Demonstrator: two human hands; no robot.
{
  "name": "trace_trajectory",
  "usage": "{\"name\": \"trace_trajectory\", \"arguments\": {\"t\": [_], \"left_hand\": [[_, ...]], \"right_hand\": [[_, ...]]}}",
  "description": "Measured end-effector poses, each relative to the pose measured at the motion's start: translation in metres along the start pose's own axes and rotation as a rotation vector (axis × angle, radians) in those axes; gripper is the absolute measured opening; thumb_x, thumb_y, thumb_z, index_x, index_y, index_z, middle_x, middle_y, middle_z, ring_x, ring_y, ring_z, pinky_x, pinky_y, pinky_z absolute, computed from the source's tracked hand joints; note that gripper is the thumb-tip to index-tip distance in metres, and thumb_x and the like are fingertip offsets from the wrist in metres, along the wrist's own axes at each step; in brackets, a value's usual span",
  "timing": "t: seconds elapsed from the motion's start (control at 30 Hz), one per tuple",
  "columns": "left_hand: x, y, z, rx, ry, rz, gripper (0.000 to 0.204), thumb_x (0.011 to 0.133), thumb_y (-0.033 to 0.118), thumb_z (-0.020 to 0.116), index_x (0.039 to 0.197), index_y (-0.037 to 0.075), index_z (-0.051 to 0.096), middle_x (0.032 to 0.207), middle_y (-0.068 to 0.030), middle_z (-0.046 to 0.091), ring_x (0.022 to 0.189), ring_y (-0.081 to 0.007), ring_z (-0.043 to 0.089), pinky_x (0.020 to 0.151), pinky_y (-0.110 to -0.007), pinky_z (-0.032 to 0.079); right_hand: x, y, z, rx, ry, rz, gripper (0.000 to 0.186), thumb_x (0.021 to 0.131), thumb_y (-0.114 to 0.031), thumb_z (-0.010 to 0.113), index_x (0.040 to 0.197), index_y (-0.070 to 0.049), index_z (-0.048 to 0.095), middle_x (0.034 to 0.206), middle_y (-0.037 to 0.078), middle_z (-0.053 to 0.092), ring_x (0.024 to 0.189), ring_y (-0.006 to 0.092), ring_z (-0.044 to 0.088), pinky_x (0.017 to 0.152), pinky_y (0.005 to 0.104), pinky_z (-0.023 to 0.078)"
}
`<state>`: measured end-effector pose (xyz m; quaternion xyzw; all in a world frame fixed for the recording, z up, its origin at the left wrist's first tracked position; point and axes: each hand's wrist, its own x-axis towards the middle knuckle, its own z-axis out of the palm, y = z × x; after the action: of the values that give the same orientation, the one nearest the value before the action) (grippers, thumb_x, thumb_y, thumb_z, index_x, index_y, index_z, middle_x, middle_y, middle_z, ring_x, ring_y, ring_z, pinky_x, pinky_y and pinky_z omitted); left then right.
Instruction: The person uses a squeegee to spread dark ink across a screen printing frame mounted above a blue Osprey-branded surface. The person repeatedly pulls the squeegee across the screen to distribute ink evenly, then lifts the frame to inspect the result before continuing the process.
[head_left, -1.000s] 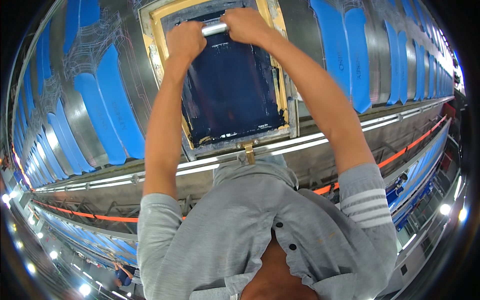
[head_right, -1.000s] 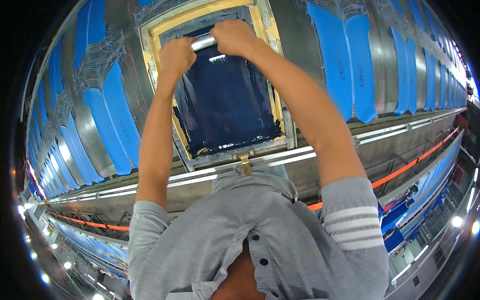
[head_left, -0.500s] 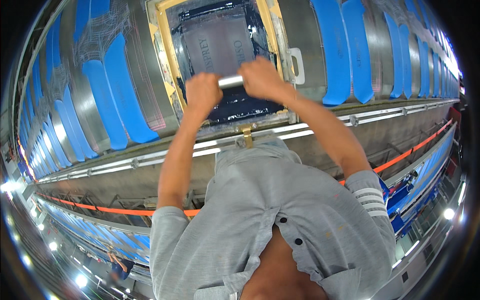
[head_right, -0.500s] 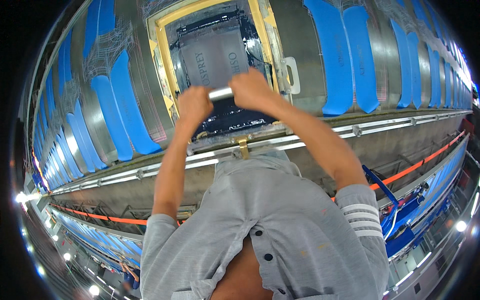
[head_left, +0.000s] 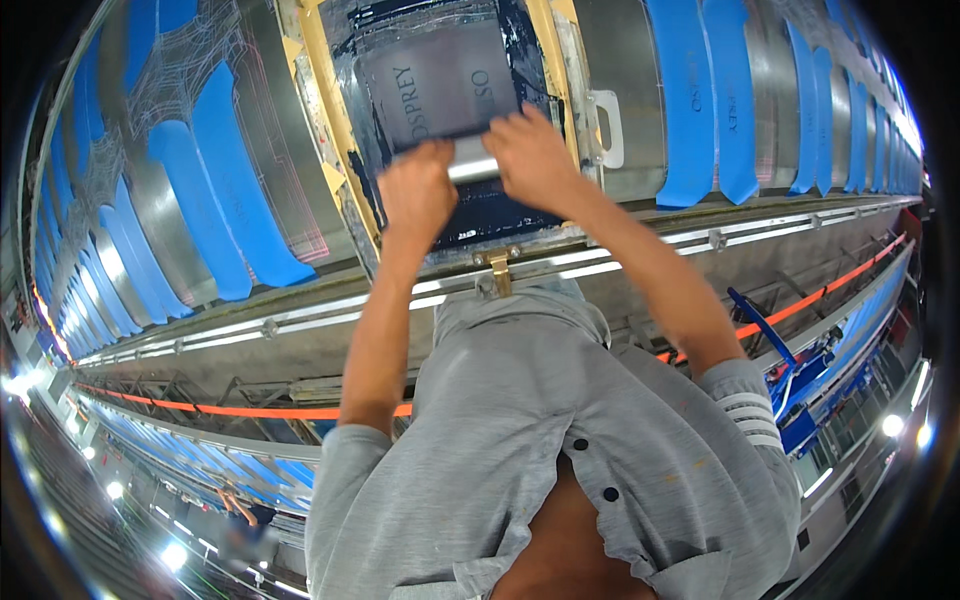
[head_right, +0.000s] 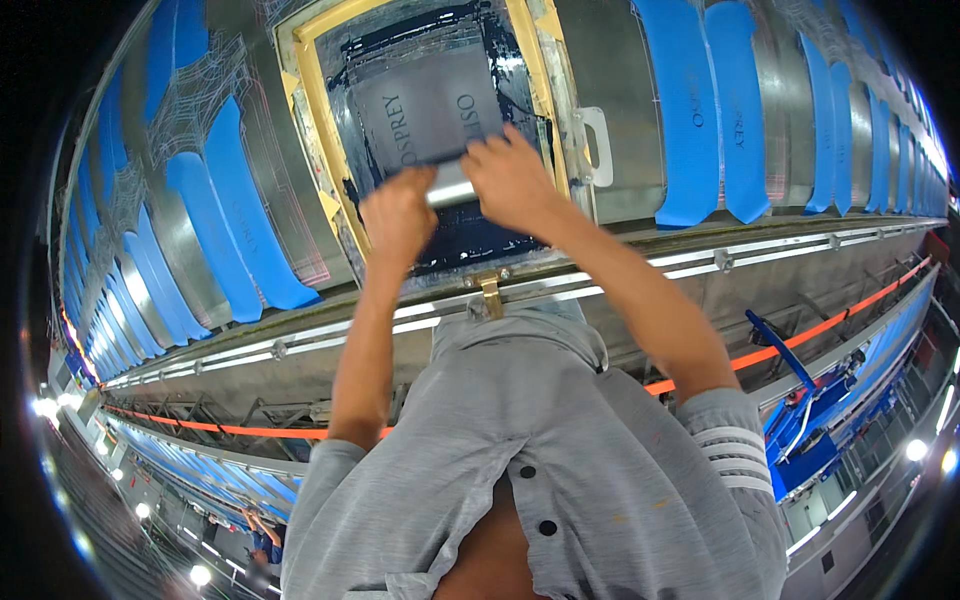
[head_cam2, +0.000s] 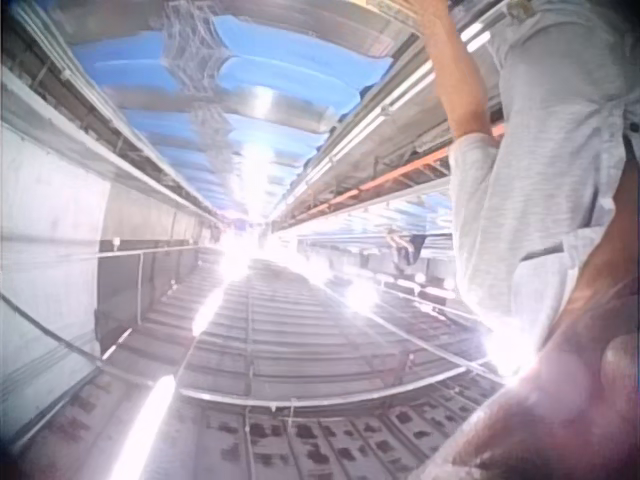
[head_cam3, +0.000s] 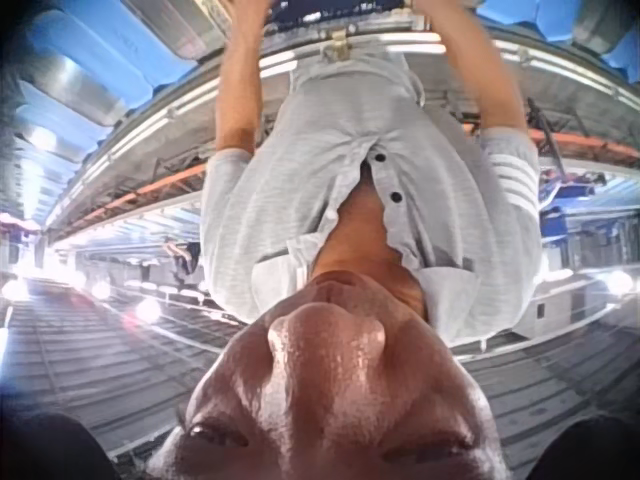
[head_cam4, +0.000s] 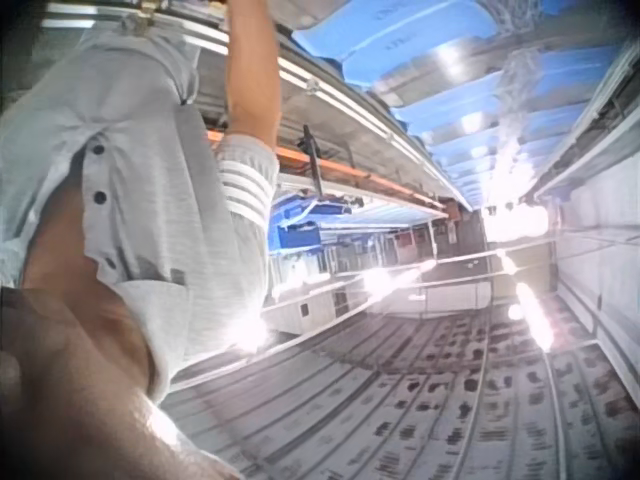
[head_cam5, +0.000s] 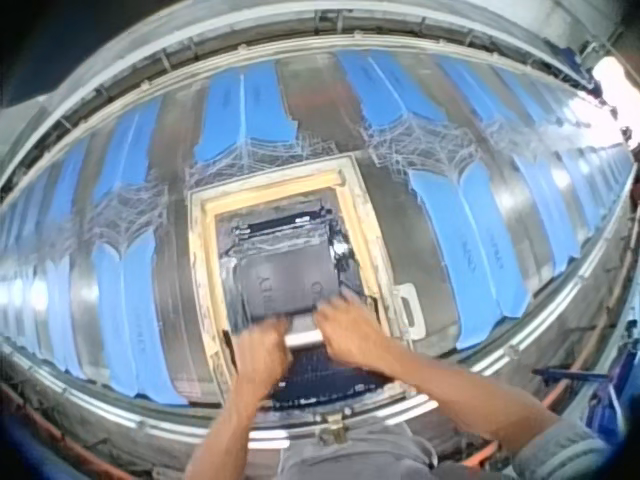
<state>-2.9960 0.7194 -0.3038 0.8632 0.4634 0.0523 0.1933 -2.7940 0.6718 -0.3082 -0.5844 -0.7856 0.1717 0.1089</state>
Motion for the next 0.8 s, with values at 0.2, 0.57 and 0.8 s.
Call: {"name": "trace_trajectory", "arguments": {"t": [0.2, 0.57, 0.8], "left_hand": [[-0.055, 0.014, 0.003, -0.050, -0.102, -0.053, 0.034, 0.072, 0.003, 0.068, 0.102, 0.015, 0.080, 0.094, -0.0124, 0.076, 0.083, -0.0332, 0.075, 0.073, -0.046, 0.060], [0.214, -0.077, -0.048, 0.224, -0.068, -0.021, 0.036, 0.083, 0.014, 0.063, 0.115, 0.021, 0.079, 0.099, -0.0186, 0.076, 0.095, -0.0378, 0.073, 0.087, -0.049, 0.058], [0.100, -0.043, -0.016, 0.081, -0.029, -0.022, 0.029, 0.077, 0.011, 0.070, 0.103, 0.018, 0.081, 0.094, -0.0131, 0.076, 0.081, -0.0347, 0.075, 0.075, -0.047, 0.060]], "right_hand": [[-0.050, -0.036, 0.004, 0.029, -0.179, 0.033, 0.024, 0.075, -0.009, 0.071, 0.099, -0.005, 0.072, 0.099, 0.011, 0.065, 0.101, 0.0315, 0.065, 0.105, 0.0526, 0.047], [0.198, 0.100, -0.057, -0.006, -0.100, 0.107, 0.018, 0.077, -0.013, 0.064, 0.087, -0.003, 0.076, 0.086, 0.022, 0.072, 0.084, 0.0418, 0.072, 0.078, 0.0536, 0.055], [0.097, 0.054, -0.015, -0.075, -0.051, -0.011, 0.027, 0.077, -0.004, 0.065, 0.101, -0.007, 0.074, 0.097, 0.012, 0.066, 0.103, 0.0309, 0.065, 0.108, 0.0507, 0.043]]}}
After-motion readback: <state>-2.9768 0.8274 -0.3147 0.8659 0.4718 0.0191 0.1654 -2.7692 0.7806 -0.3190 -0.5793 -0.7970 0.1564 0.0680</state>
